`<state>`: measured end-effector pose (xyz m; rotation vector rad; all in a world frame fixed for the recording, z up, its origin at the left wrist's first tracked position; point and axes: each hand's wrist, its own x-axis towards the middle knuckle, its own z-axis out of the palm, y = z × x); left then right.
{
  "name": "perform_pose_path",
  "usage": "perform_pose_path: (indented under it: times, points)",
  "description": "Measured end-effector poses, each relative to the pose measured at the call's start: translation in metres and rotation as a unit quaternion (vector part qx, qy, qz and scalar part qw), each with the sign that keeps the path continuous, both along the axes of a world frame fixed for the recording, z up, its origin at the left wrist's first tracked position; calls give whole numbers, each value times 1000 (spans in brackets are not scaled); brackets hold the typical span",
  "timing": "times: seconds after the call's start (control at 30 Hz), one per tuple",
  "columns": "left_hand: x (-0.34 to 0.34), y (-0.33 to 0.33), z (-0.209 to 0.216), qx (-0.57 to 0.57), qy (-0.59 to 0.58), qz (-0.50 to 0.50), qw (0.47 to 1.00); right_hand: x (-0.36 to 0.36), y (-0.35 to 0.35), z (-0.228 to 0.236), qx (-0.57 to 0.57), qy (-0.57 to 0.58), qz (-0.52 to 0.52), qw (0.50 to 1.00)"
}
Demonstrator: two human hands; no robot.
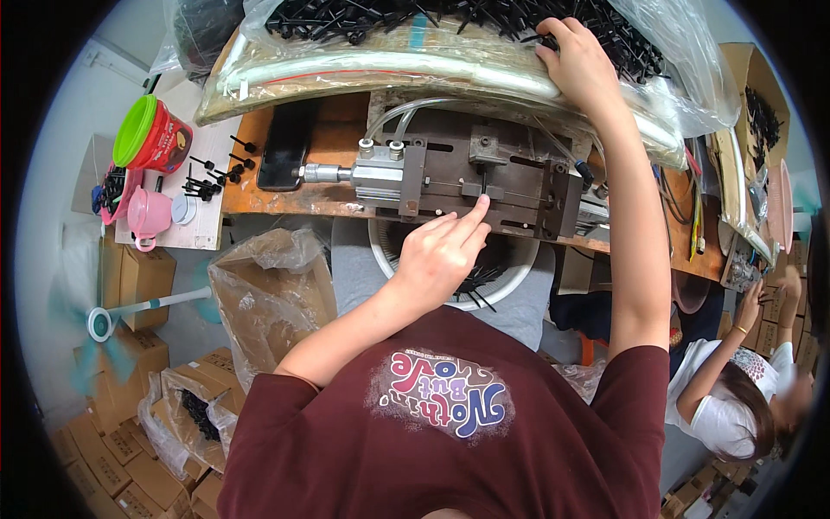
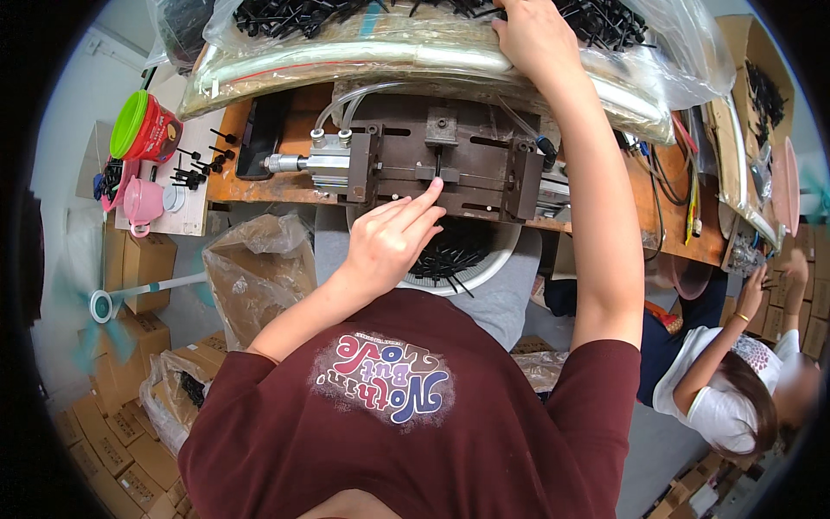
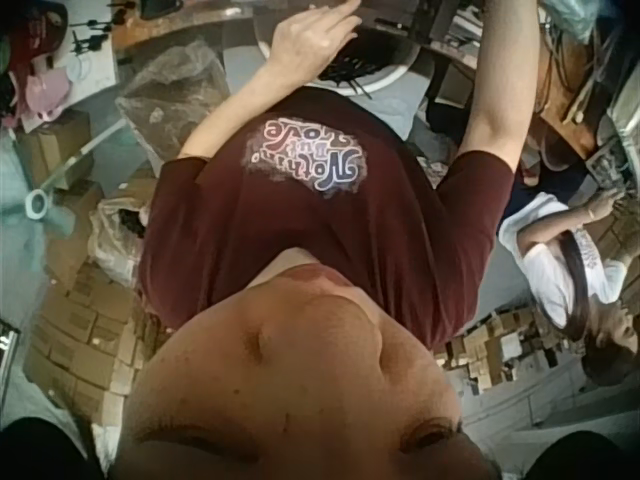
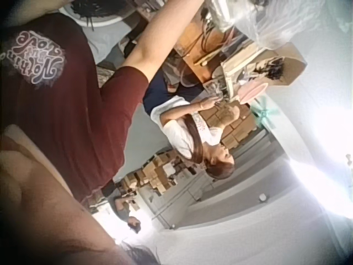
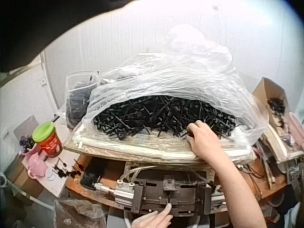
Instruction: Manually assemble small plastic black parts using a tabletop pneumatic press or fixture.
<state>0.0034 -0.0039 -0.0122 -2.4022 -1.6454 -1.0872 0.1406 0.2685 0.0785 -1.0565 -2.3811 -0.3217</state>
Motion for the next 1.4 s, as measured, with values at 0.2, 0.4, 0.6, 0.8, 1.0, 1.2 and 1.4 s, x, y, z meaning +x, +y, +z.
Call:
perform_pose_path:
  times: [0.2, 0.4, 0.6, 0.8, 1.0, 1.2, 1.4]
  points:
    - [-3, 6, 4, -4, 25, -1, 1000, 0, -14, 17, -85, -27, 68, 994]
    - [-3, 6, 5, -34, 14, -8, 999, 19, -48, 16, -33, 123, 91, 988]
    - [-9, 6, 13, -35, -7, -26, 999, 26, -105, 31, -349, 448, 102, 817]
    - [-10, 16, 61, 27, -289, -40, 956, 24, -145, 17, -647, 399, 133, 636]
    - [-21, 7, 72, 36, -245, -53, 967, 8, -140, 28, -607, 368, 134, 691]
    - [-13, -10, 24, -32, -111, -26, 993, 4, -59, 12, -73, 190, 33, 978]
    - [-1, 2, 2, 17, 11, 3, 1000, 13, -31, 7, -158, 66, 19, 985]
